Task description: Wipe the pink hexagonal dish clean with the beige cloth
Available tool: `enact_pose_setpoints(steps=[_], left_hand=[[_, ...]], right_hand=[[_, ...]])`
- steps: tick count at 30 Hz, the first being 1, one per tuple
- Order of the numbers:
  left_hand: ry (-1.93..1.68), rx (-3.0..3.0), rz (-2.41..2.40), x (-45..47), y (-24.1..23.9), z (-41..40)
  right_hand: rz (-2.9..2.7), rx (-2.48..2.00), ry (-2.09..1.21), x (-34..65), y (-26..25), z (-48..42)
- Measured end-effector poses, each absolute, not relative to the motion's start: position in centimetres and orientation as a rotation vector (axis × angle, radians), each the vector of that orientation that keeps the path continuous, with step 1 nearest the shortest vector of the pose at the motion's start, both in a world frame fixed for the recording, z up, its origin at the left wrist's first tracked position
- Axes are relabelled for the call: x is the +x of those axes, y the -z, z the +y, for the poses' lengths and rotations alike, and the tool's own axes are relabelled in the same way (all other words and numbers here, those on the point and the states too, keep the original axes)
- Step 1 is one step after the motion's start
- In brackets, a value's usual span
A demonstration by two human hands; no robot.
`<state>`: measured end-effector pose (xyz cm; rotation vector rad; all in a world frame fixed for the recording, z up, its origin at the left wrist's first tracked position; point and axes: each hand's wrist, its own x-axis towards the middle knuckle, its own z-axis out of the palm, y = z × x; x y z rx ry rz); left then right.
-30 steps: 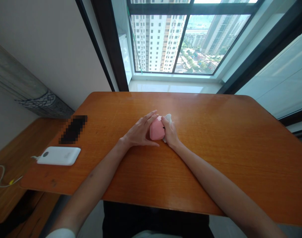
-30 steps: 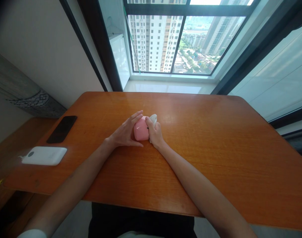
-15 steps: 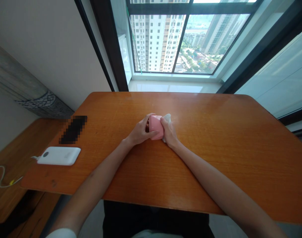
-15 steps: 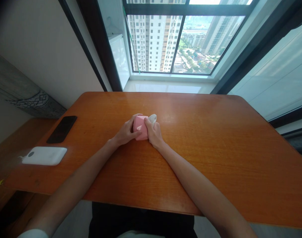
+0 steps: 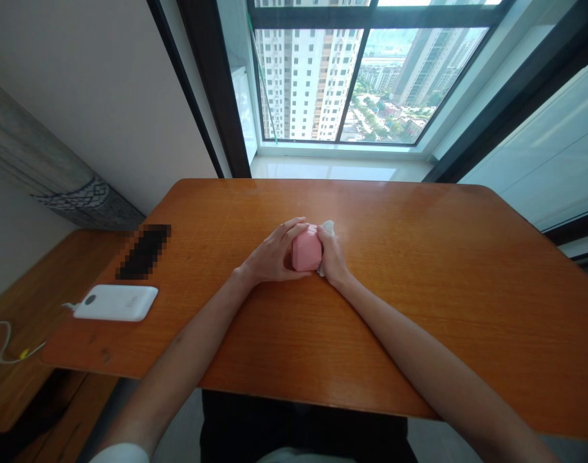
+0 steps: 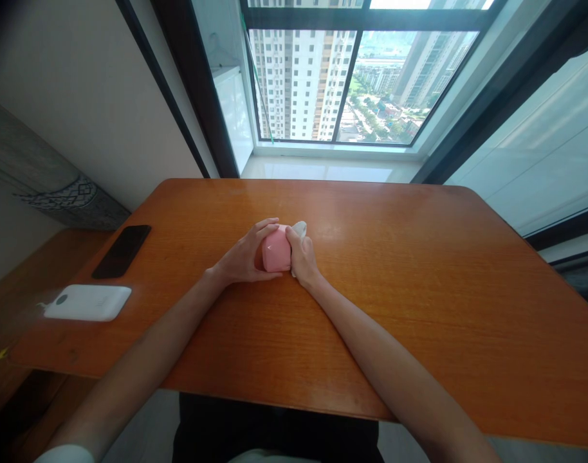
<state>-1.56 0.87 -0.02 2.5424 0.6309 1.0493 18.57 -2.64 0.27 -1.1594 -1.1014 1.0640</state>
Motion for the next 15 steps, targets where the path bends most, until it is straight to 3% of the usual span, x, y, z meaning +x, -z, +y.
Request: enact_pose_setpoints(steps=[11, 15], left_hand=[[-0.981, 1.98, 0.875, 0.0, 0.1, 0.2], [-1.02, 2.062, 0.81, -0.4, 0.4, 0.5]], right_hand=[[-1.083, -1.135, -1.086, 18.2, -0.5, -3.1], [-1.067, -1.129, -1.087, 18.1, -0.7, -3.0]])
